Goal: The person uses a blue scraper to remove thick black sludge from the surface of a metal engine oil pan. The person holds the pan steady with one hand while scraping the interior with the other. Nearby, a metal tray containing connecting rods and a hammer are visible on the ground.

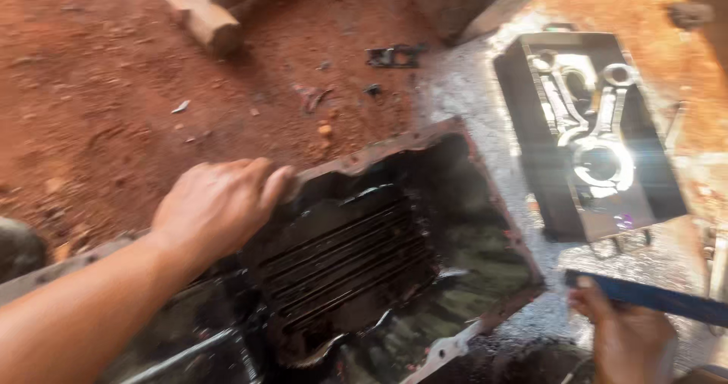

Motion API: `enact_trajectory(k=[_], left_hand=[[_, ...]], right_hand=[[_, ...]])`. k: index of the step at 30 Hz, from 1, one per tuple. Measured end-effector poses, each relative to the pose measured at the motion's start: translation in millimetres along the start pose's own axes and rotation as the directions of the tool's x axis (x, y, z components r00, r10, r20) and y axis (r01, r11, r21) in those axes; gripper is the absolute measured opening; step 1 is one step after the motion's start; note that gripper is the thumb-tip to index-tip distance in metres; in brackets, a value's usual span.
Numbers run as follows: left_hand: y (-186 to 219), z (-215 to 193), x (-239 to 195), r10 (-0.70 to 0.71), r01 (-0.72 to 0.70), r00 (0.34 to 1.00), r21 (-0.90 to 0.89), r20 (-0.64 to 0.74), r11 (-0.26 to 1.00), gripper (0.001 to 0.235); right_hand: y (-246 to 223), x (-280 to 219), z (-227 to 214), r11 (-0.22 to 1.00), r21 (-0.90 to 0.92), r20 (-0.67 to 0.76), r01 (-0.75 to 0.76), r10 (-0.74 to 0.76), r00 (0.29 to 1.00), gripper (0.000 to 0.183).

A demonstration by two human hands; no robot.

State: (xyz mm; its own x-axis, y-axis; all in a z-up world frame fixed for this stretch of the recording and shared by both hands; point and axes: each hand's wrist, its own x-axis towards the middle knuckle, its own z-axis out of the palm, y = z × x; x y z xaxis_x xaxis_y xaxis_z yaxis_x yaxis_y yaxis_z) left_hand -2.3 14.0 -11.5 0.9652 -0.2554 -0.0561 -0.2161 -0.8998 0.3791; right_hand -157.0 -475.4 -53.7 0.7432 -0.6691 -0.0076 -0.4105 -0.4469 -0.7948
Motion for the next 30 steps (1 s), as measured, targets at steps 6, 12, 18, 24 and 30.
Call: enact_trajectory(k=[6, 12, 18, 24, 30], left_hand=[[-0.3, 2.7, 0.3, -0.013, 0.012, 0.999, 0.02, 0.03, 1.0, 0.048], [-2.0, 3.3, 0.0, 0.017, -0.017, 1.0, 0.002, 0.001, 1.0, 0.048], [-2.1, 2.0, 0.6, -0.005, 0.005, 1.0, -0.006, 0.022, 1.0, 0.051], [-1.6, 2.8, 0.6, 0.014, -0.015, 1.0, 0.032, 0.026, 0.999, 0.049], [-2.8, 2.0, 0.7, 0.006, -0.006, 1.0, -0.012, 0.018, 1.0, 0.051]], right_hand=[[35.9, -2.3, -2.6, 0.99, -0.141, -0.092, 0.007, -0.02, 0.996, 0.031], [93.0, 65.1, -45.4, 0.978, -0.091, 0.385, -0.188, 0.208, 0.899, 0.043], [59.5, 46.9, -47.5, 0.844, -0.518, 0.254, 0.139, -0.004, 0.967, 0.041], [8.1, 83.3, -59.5, 0.825, -0.518, 0.356, 0.227, -0.034, 0.934, 0.029], [-51.4, 135.7, -28.8, 0.843, -0.335, 0.594, 0.42, -0.158, 0.789, 0.028]])
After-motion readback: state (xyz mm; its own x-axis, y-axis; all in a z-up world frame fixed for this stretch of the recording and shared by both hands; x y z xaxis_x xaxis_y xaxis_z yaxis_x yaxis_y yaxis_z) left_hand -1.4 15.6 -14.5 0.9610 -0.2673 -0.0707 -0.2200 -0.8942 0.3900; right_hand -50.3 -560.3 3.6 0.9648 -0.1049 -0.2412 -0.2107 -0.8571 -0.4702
